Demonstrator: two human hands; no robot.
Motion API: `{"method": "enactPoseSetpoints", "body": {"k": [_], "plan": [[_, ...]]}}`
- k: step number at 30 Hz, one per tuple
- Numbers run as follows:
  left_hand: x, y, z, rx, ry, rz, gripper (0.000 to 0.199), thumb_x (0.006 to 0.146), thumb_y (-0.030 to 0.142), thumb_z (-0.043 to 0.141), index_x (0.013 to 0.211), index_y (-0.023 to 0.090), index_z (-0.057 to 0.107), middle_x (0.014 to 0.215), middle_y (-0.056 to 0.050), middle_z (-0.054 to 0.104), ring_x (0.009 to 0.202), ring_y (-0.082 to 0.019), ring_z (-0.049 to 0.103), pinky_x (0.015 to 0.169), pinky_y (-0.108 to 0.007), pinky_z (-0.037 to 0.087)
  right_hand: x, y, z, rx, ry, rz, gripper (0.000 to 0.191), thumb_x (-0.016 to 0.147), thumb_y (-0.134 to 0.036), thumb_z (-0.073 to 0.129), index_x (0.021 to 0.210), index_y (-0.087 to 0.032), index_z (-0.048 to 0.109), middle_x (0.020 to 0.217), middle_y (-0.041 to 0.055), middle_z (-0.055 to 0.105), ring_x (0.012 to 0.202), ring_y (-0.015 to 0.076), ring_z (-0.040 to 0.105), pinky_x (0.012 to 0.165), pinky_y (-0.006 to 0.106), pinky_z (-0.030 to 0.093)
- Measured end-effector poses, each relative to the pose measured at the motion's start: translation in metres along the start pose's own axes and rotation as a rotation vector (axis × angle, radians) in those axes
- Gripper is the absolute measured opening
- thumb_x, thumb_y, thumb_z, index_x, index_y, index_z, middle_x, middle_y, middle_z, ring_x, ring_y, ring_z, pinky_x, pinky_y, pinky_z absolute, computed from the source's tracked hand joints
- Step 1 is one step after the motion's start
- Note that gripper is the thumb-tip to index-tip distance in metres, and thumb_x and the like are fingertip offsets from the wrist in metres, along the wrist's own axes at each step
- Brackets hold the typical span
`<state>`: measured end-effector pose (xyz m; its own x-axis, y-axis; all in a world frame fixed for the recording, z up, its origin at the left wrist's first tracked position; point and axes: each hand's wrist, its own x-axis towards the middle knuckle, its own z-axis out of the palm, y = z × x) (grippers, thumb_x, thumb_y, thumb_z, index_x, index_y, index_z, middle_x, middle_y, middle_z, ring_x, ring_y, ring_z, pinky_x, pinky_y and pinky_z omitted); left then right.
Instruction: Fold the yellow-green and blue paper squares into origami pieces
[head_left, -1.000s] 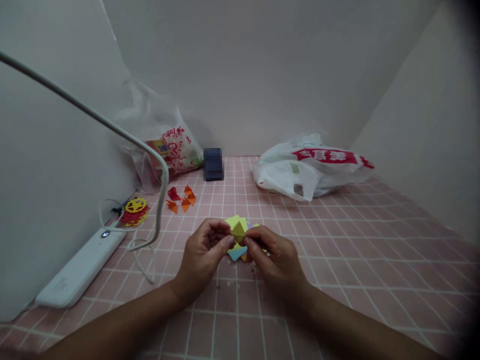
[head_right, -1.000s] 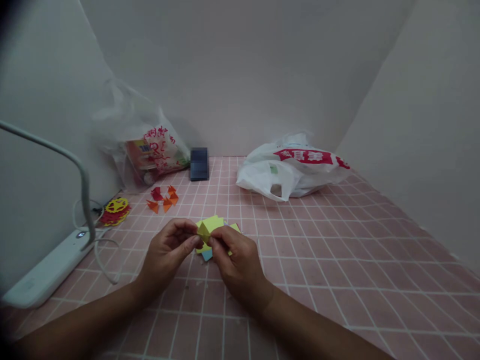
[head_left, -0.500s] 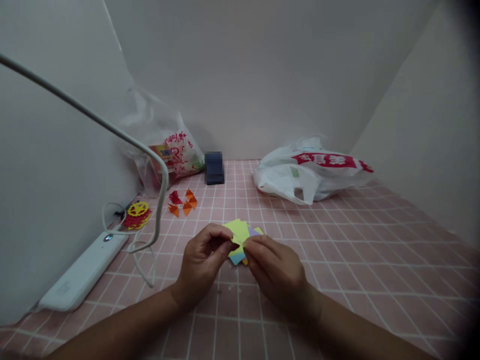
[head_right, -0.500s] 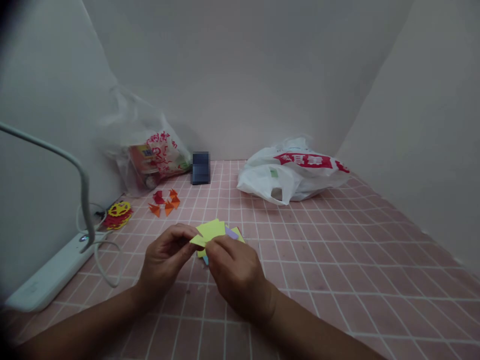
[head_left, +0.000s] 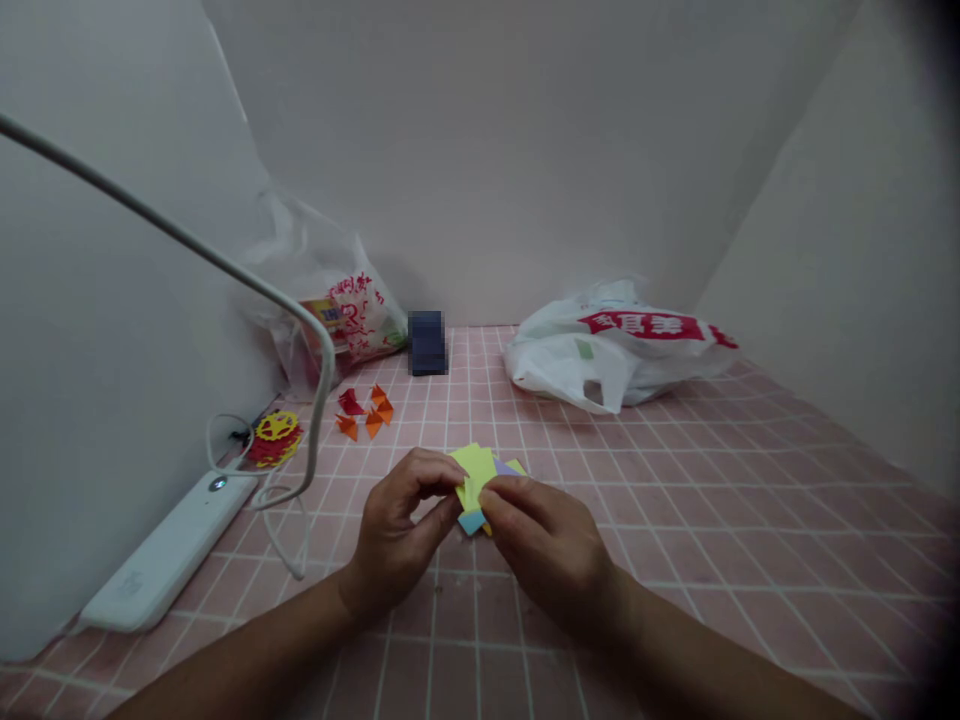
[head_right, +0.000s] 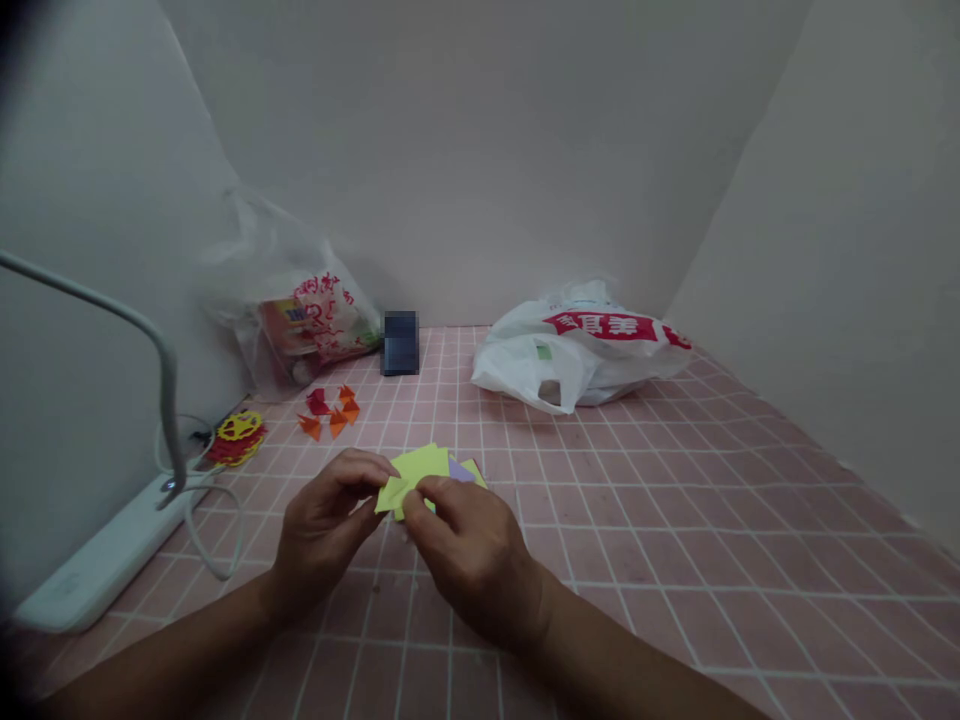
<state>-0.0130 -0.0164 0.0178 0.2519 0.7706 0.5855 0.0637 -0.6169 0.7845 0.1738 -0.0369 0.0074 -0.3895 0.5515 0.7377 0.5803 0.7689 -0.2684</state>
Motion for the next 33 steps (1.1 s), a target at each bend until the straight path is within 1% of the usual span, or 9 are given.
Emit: {"method": "enactPoseSetpoints", "body": {"k": [8, 13, 17, 20, 23, 25, 27, 30, 33], "plan": [[0.002, 0.000, -0.003, 0.088, -0.077, 0.058, 0.019, 0.087, 0.007, 0.064, 0.099, 0.021, 0.064, 0.094, -0.005, 0.063, 0.090, -0.017, 0.062, 0.078, -0.029, 0.050, 0.001, 0.000, 0.000, 0.024, 0.033, -0.017, 0.021, 0.095, -0.010, 0.050, 0.111, -0.016, 0.064, 0.097, 0.0136, 0.072, 0.082, 0.0216, 0.068, 0.069, 0.034, 0.056], [0.005, 0.004, -0.002, 0.111, -0.088, 0.064, 0.015, 0.087, 0.008, 0.064, 0.095, 0.020, 0.064, 0.089, -0.004, 0.063, 0.085, -0.017, 0.061, 0.077, -0.030, 0.049, 0.003, -0.001, 0.001, 0.093, 0.065, 0.011, 0.022, 0.094, -0.007, 0.051, 0.110, -0.018, 0.061, 0.093, 0.0107, 0.071, 0.080, 0.0201, 0.067, 0.069, 0.032, 0.056], [0.005, 0.006, -0.002, 0.115, -0.098, 0.038, 0.009, 0.087, 0.010, 0.064, 0.089, 0.019, 0.063, 0.081, -0.002, 0.060, 0.077, -0.015, 0.058, 0.070, -0.027, 0.047, 0.005, -0.004, 0.000, 0.193, 0.087, 0.049, 0.019, 0.093, -0.006, 0.052, 0.105, -0.019, 0.058, 0.091, 0.0079, 0.069, 0.083, 0.0195, 0.067, 0.073, 0.031, 0.055], [0.004, 0.005, -0.002, 0.066, -0.108, -0.050, 0.006, 0.087, 0.013, 0.064, 0.085, 0.018, 0.062, 0.078, -0.001, 0.057, 0.072, -0.014, 0.055, 0.066, -0.026, 0.045, 0.007, -0.007, 0.000, 0.301, 0.080, 0.164, 0.017, 0.092, -0.012, 0.055, 0.107, -0.019, 0.055, 0.089, 0.0056, 0.066, 0.074, 0.0172, 0.065, 0.068, 0.031, 0.053], [0.003, 0.002, 0.000, -0.006, -0.118, -0.142, 0.005, 0.085, 0.015, 0.065, 0.082, 0.018, 0.061, 0.079, -0.001, 0.056, 0.073, -0.013, 0.055, 0.065, -0.025, 0.044, 0.008, -0.007, 0.001, 0.435, 0.045, 0.307, 0.018, 0.091, -0.019, 0.058, 0.109, -0.018, 0.055, 0.092, 0.0059, 0.065, 0.066, 0.0146, 0.062, 0.061, 0.029, 0.050], [0.003, 0.000, 0.001, -0.068, -0.131, -0.214, 0.006, 0.084, 0.016, 0.066, 0.080, 0.017, 0.061, 0.079, 0.000, 0.055, 0.071, -0.013, 0.055, 0.064, -0.024, 0.044, 0.008, -0.006, 0.003, 0.527, 0.006, 0.384, 0.012, 0.090, -0.021, 0.058, 0.102, -0.018, 0.057, 0.088, 0.0054, 0.064, 0.064, 0.0146, 0.062, 0.059, 0.028, 0.050], [0.003, -0.002, 0.003, -0.172, -0.140, -0.308, 0.009, 0.083, 0.019, 0.068, 0.080, 0.016, 0.060, 0.078, 0.000, 0.055, 0.069, -0.012, 0.056, 0.064, -0.025, 0.045, 0.008, -0.005, 0.004, 0.658, -0.035, 0.498, 0.005, 0.091, -0.022, 0.057, 0.092, -0.018, 0.057, 0.078, 0.0031, 0.063, 0.061, 0.0143, 0.061, 0.055, 0.027, 0.049], [0.003, -0.005, 0.004, -0.369, -0.151, -0.469, 0.014, 0.084, 0.026, 0.069, 0.084, 0.016, 0.060, 0.074, 0.000, 0.058, 0.066, -0.012, 0.059, 0.064, -0.025, 0.047, 0.011, -0.004, 0.003, 0.898, -0.081, 0.669, 0.011, 0.092, -0.028, 0.056, 0.088, -0.018, 0.056, 0.073, 0.0023, 0.062, 0.058, 0.0135, 0.061, 0.054, 0.026, 0.050], [0.004, -0.008, 0.004, -0.479, -0.165, -0.589, 0.017, 0.082, 0.028, 0.072, 0.084, 0.014, 0.062, 0.070, 0.000, 0.062, 0.063, -0.011, 0.058, 0.063, -0.024, 0.045, 0.014, -0.003, 0.001, 1.030, -0.072, 0.741, 0.017, 0.093, -0.032, 0.054, 0.086, -0.017, 0.057, 0.075, 0.0026, 0.063, 0.060, 0.0125, 0.060, 0.057, 0.027, 0.050]]}}
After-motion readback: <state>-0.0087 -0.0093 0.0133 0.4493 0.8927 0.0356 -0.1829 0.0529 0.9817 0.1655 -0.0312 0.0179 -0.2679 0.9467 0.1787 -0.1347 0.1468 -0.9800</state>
